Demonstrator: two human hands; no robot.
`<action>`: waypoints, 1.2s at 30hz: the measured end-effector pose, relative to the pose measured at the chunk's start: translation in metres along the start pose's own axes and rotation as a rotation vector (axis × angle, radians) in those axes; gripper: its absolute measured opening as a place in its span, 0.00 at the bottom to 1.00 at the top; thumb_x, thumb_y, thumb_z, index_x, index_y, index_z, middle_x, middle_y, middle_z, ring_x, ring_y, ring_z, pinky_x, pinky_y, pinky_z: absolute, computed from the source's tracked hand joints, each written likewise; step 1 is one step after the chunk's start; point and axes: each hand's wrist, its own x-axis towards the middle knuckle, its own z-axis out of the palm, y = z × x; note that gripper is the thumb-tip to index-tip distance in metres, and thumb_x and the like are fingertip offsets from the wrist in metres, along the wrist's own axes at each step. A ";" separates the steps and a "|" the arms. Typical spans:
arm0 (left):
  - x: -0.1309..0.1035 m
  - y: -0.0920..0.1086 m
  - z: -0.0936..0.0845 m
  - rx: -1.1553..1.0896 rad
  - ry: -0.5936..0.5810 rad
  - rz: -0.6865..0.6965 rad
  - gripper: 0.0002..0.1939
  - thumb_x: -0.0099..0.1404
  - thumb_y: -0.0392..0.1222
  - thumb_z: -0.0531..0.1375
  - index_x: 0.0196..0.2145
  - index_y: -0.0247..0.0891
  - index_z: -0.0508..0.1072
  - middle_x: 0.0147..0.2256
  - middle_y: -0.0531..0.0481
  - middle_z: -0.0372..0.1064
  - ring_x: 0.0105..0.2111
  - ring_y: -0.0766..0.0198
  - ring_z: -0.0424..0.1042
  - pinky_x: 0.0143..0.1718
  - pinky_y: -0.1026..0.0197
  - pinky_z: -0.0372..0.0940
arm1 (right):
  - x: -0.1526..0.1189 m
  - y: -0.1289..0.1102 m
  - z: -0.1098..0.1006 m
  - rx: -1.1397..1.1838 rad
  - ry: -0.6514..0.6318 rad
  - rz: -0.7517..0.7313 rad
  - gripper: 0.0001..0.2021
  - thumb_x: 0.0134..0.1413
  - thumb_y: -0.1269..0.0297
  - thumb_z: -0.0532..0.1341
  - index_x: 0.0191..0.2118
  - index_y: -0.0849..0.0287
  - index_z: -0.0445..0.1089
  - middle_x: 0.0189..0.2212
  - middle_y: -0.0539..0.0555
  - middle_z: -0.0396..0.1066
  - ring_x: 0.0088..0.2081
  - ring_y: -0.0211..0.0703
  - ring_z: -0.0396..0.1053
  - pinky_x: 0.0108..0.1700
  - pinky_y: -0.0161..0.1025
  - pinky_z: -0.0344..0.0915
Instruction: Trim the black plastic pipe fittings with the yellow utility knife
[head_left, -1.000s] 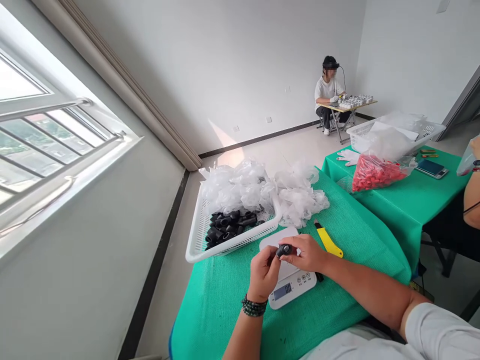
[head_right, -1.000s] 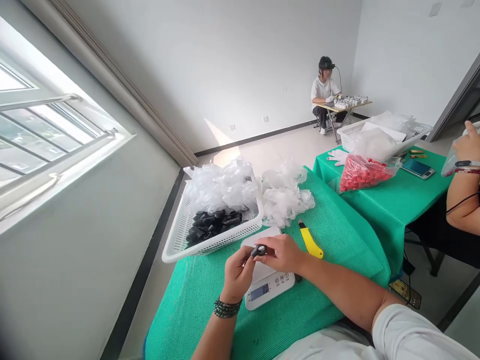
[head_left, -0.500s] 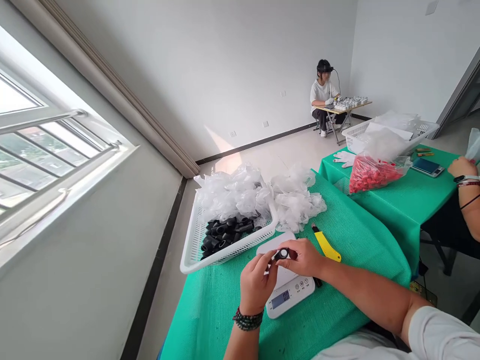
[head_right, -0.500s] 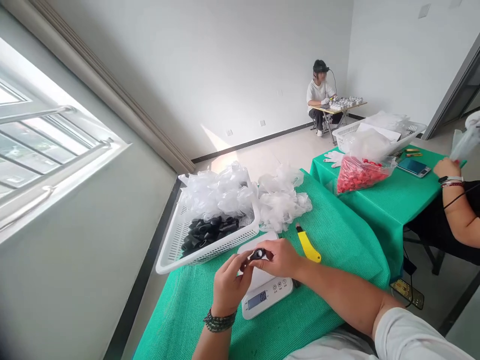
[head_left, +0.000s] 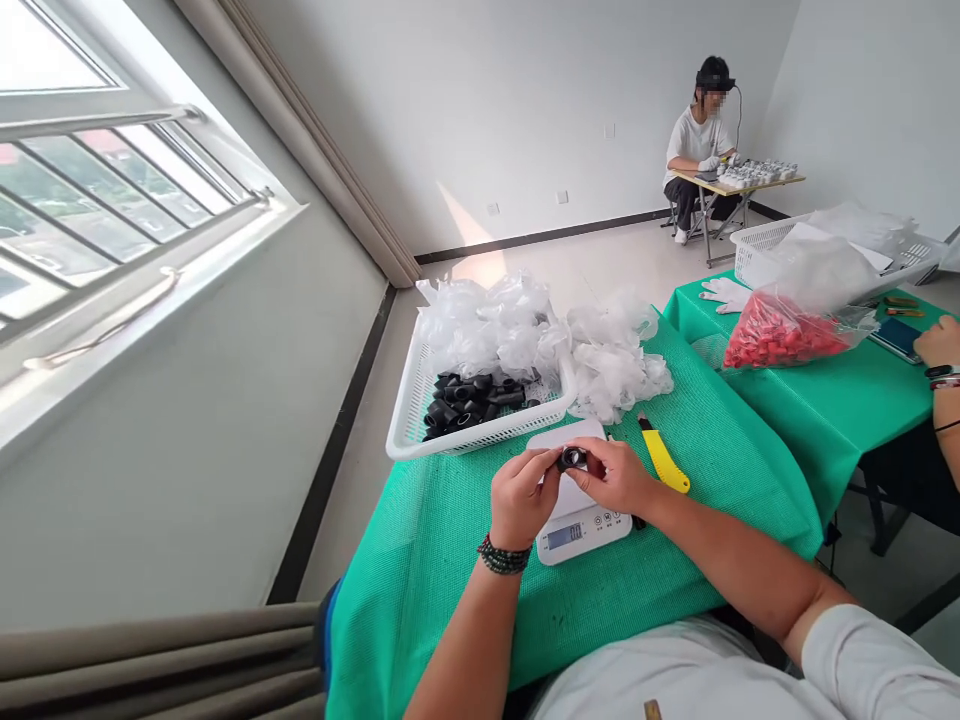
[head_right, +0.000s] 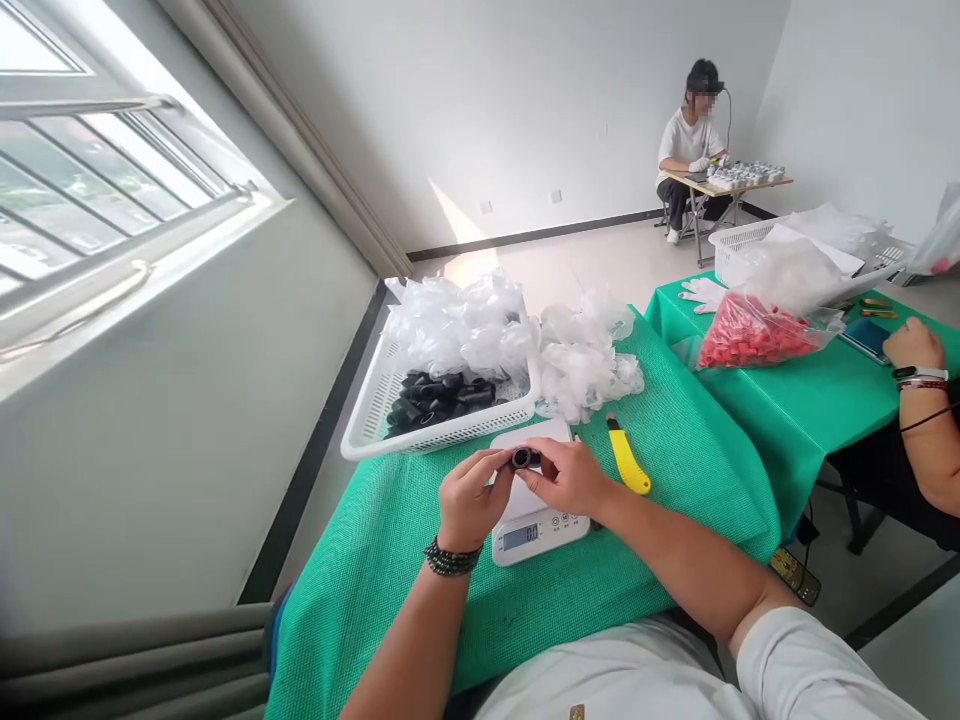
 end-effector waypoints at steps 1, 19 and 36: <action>-0.001 0.000 0.001 -0.002 0.001 -0.007 0.08 0.72 0.30 0.60 0.41 0.39 0.79 0.33 0.50 0.81 0.31 0.64 0.81 0.32 0.65 0.74 | 0.000 -0.001 0.000 -0.005 0.000 0.006 0.20 0.69 0.50 0.62 0.57 0.57 0.76 0.23 0.48 0.72 0.24 0.39 0.67 0.31 0.36 0.66; -0.002 0.011 0.008 -0.176 0.034 -0.062 0.25 0.70 0.26 0.58 0.61 0.43 0.73 0.43 0.46 0.82 0.38 0.64 0.81 0.38 0.64 0.79 | 0.001 0.000 -0.004 0.104 0.113 0.060 0.19 0.67 0.47 0.62 0.50 0.58 0.77 0.23 0.48 0.71 0.23 0.39 0.65 0.28 0.36 0.65; -0.010 0.012 0.008 -0.092 -0.016 -0.037 0.21 0.72 0.32 0.60 0.60 0.42 0.75 0.44 0.44 0.81 0.41 0.60 0.82 0.39 0.59 0.80 | 0.001 -0.005 0.000 0.359 0.117 0.188 0.24 0.61 0.37 0.66 0.33 0.57 0.73 0.21 0.47 0.64 0.23 0.38 0.61 0.25 0.37 0.63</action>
